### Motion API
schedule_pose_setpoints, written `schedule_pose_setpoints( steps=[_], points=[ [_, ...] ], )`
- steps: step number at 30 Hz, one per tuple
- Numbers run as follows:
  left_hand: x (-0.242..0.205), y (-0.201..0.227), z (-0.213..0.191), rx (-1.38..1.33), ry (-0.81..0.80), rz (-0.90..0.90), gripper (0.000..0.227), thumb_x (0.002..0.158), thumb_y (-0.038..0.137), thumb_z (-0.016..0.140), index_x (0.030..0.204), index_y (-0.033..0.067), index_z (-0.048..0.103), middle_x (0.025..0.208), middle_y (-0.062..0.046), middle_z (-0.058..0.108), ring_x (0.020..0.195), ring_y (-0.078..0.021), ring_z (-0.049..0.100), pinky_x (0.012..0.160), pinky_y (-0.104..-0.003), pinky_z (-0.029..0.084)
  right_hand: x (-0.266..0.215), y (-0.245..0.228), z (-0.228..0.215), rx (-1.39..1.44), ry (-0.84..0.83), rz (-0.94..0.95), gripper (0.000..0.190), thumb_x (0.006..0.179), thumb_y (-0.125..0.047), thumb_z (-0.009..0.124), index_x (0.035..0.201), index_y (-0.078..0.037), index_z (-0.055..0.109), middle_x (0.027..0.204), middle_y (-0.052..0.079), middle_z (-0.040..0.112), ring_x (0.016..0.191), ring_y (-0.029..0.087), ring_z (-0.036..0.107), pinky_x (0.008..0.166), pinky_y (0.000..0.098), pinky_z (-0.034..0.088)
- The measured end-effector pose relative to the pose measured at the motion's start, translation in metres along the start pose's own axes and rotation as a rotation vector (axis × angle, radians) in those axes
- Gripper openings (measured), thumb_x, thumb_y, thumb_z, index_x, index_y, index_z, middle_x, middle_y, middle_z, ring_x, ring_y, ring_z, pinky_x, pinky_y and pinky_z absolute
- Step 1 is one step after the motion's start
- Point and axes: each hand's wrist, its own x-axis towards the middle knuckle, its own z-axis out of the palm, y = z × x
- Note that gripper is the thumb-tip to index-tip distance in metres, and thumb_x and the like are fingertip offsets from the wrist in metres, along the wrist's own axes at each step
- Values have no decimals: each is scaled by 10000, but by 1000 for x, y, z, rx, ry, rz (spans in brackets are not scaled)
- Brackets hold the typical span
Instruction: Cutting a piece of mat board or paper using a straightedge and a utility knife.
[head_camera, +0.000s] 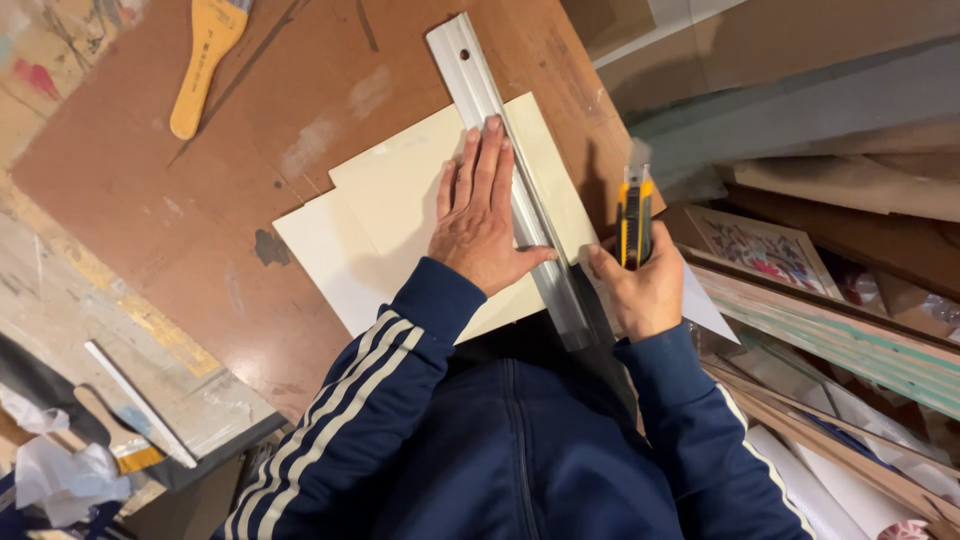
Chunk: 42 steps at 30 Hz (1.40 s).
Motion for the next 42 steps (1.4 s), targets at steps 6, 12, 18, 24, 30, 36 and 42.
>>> schedule_pose_setpoints(
  steps=[6,12,18,24,30,36,42],
  points=[
    [2,1,-5,2,3,3,1387,598,637,894,1563,-68,190,1682,-185,56,1567,-369,45,1247,-551,105,-5,-83,6,-358,51,-42,391,1008,-123,660,1351,-40,490,803,141,711,648,220,695,619,350,552],
    [5,4,-11,-45,-26,-40,1390,578,611,899,1574,-32,172,1687,-165,57,1576,-354,51,1254,-543,103,18,-107,34,-628,-156,-580,525,968,-73,613,1465,-121,451,1060,266,714,894,471,690,765,567,538],
    [8,2,-8,-10,-82,-65,1268,710,604,800,1595,3,119,1690,-169,13,1575,-340,14,1250,-524,77,27,-117,51,-750,-294,-431,539,984,-125,543,1509,-158,423,967,277,695,819,479,671,747,590,527],
    [4,-8,9,14,-50,-50,1215,753,566,775,1622,47,103,1706,-150,6,1584,-335,12,1261,-511,81,27,-117,61,-911,-283,-481,615,914,-101,548,1511,-132,404,892,297,677,752,490,663,682,574,537],
    [5,-4,6,6,-51,-51,1207,737,550,786,1598,20,129,1705,-147,26,1589,-340,38,1259,-534,110,20,-109,47,-920,-290,-528,566,944,-95,519,1502,-141,434,935,286,682,739,480,664,646,570,538],
    [-1,-10,19,-38,138,37,1335,639,570,889,1595,-13,163,1700,-147,53,1589,-345,60,1272,-553,120,0,-110,33,-991,-372,-396,614,893,-134,522,1501,-151,436,870,282,679,702,457,674,619,555,545],
    [4,2,-6,-59,-3,-43,1352,604,556,911,1571,-38,174,1690,-155,50,1576,-346,46,1257,-540,99,-18,-102,13,-975,-404,-445,631,887,-107,511,1510,-115,411,957,309,673,623,441,670,563,528,549]
  ],
)
